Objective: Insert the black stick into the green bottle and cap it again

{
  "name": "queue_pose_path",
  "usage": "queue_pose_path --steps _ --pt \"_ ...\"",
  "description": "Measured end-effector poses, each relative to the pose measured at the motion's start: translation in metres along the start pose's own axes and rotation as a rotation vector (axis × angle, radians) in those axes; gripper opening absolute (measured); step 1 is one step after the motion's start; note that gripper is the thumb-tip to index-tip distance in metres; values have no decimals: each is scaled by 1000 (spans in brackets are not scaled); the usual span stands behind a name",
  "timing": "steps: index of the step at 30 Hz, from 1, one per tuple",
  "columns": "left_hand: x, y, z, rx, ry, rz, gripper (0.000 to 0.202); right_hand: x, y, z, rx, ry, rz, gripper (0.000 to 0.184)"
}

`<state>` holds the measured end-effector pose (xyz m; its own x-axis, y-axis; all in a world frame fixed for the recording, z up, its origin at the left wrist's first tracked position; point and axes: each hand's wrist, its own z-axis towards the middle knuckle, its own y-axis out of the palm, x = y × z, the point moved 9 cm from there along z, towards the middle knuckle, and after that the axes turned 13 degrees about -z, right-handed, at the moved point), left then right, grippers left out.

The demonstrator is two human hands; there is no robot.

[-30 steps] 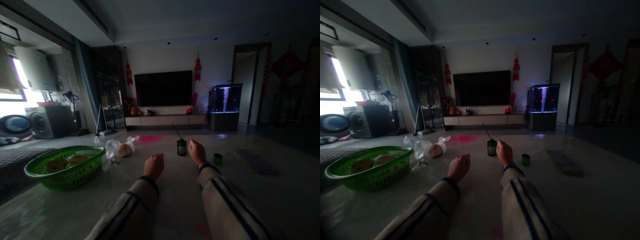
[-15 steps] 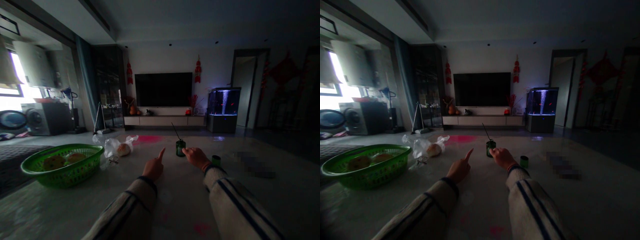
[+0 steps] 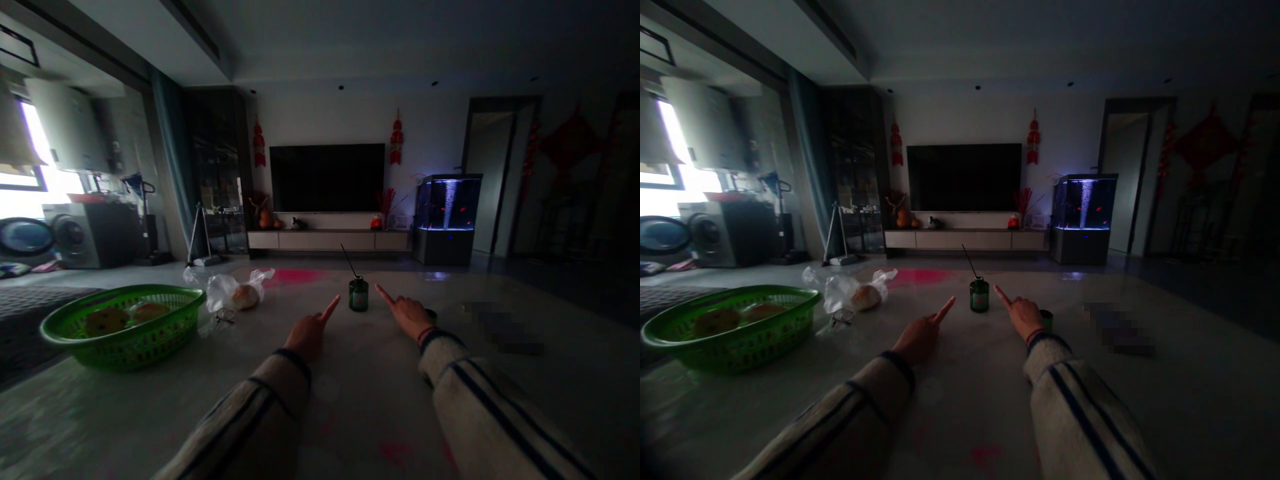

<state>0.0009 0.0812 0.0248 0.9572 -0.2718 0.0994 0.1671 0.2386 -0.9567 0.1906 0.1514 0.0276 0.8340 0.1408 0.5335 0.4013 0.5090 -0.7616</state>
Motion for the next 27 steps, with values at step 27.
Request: queue_pose_path --steps 27 --pt "-8 7 -1 9 -78 -218 71 -21 -6 91 94 263 1068 39"
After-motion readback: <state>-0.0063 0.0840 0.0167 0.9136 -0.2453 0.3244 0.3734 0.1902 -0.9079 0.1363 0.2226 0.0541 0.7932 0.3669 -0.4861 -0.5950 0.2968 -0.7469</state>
